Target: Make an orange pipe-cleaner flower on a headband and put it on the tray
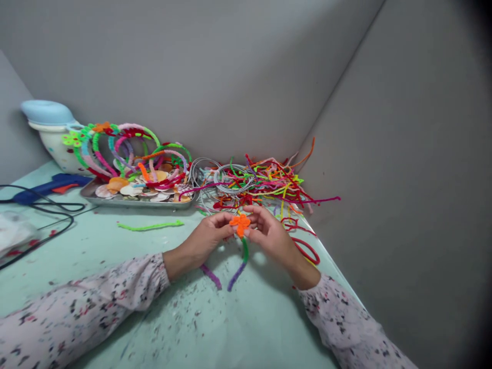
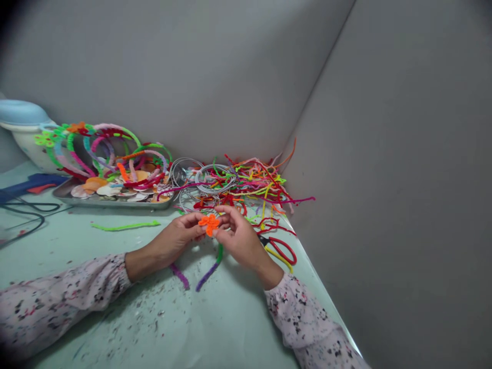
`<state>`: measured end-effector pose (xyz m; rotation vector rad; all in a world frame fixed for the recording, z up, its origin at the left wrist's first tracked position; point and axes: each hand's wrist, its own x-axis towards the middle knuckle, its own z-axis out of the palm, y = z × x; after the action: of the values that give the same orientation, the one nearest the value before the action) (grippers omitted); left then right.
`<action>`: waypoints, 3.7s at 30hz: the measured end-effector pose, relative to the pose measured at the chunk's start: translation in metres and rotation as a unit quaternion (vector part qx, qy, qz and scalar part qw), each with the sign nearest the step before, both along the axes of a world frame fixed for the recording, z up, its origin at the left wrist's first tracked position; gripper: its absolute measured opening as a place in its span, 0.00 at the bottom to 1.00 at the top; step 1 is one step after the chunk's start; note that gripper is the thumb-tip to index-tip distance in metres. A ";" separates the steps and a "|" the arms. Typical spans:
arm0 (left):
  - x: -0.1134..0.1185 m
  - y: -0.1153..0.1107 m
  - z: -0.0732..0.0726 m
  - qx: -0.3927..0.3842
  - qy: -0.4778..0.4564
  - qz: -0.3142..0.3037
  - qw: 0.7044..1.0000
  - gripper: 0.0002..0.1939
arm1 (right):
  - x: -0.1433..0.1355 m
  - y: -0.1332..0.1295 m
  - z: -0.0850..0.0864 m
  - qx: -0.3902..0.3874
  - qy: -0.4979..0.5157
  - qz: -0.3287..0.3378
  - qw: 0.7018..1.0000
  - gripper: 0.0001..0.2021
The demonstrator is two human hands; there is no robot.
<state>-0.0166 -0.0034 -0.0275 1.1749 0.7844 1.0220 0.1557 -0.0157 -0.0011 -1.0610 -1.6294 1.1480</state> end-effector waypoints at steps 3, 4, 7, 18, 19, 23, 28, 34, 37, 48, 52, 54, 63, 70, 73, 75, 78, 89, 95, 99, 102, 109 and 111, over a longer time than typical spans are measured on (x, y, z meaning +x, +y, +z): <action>0.000 0.001 0.000 0.007 -0.004 0.025 1.000 0.08 | -0.001 0.001 -0.001 -0.042 0.042 0.009 0.998 0.13; 0.000 0.002 0.000 0.010 -0.006 0.033 0.999 0.08 | -0.002 0.001 -0.003 -0.047 0.045 0.007 0.998 0.12; 0.001 0.001 0.002 0.011 0.013 0.036 0.999 0.07 | -0.006 0.002 -0.010 -0.044 0.032 -0.016 0.998 0.11; 0.001 0.000 0.003 -0.003 -0.022 0.000 1.000 0.11 | -0.001 0.002 -0.012 -0.088 0.142 -0.006 0.986 0.11; 0.001 0.001 0.002 -0.007 -0.024 0.001 1.000 0.11 | -0.003 0.002 -0.013 -0.078 0.134 -0.016 0.988 0.11; 0.000 0.002 -0.002 -0.022 -0.020 -0.024 0.999 0.10 | -0.009 -0.001 -0.016 -0.060 0.087 -0.038 0.994 0.12; -0.002 0.001 -0.002 -0.076 -0.048 -0.080 0.993 0.10 | -0.006 0.000 -0.021 -0.053 0.094 0.011 0.994 0.09; -0.002 0.000 -0.003 -0.092 -0.061 -0.112 0.988 0.11 | 0.000 0.004 -0.026 -0.040 0.067 0.037 0.996 0.08; -0.002 0.001 -0.004 -0.100 -0.050 -0.106 0.988 0.12 | -0.001 0.004 -0.028 -0.035 0.062 0.019 0.997 0.06; 0.002 -0.001 -0.001 -0.003 0.053 -0.034 0.998 0.13 | -0.006 0.003 -0.033 -0.046 0.062 -0.033 0.996 0.09; 0.001 -0.005 0.005 0.055 0.051 -0.007 0.997 0.13 | -0.002 0.008 -0.037 0.029 0.003 -0.066 0.997 0.07; 0.000 -0.004 0.006 0.064 0.067 0.009 0.996 0.11 | -0.002 0.009 -0.039 0.075 -0.024 -0.070 0.994 0.07; 0.002 0.000 0.001 0.062 0.101 0.036 0.992 0.09 | -0.011 0.002 -0.045 0.042 0.004 -0.077 0.996 0.07; 0.006 -0.004 0.001 0.075 0.087 0.049 0.992 0.08 | -0.018 -0.003 -0.042 -0.010 0.040 -0.077 0.996 0.08; 0.008 -0.005 0.002 0.044 0.075 0.054 0.995 0.09 | -0.018 -0.002 -0.043 0.008 0.032 -0.081 0.996 0.08; 0.009 -0.005 0.002 0.015 0.056 0.050 0.997 0.10 | -0.017 -0.002 -0.044 0.028 0.023 -0.087 0.996 0.09; 0.009 -0.006 0.004 -0.011 0.028 0.038 0.999 0.11 | -0.016 -0.002 -0.047 0.059 0.011 -0.098 0.993 0.09; 0.008 -0.008 0.008 -0.045 -0.012 -0.007 0.999 0.13 | -0.016 -0.003 -0.046 0.117 -0.022 -0.119 0.986 0.06; 0.005 -0.006 0.010 -0.121 -0.068 -0.057 0.989 0.16 | -0.016 -0.005 -0.046 0.131 -0.034 -0.118 0.984 0.07; 0.006 -0.008 0.008 -0.118 -0.089 -0.058 0.987 0.18 | -0.016 -0.004 -0.047 0.174 -0.053 -0.146 0.973 0.06; 0.007 -0.009 0.008 -0.118 -0.087 -0.051 0.988 0.19 | -0.015 -0.003 -0.047 0.212 -0.084 -0.168 0.959 0.05; 0.011 -0.013 0.012 -0.087 -0.015 0.004 0.996 0.22 | -0.015 -0.004 -0.047 0.288 -0.188 -0.154 0.926 0.09; 0.014 -0.014 0.012 -0.067 0.011 0.030 0.997 0.21 | -0.015 -0.005 -0.048 0.300 -0.217 -0.145 0.918 0.09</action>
<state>-0.0029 -0.0170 -0.0153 1.0548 0.8965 0.9906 0.1402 -0.0206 -0.0491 -1.1301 -1.9022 0.1791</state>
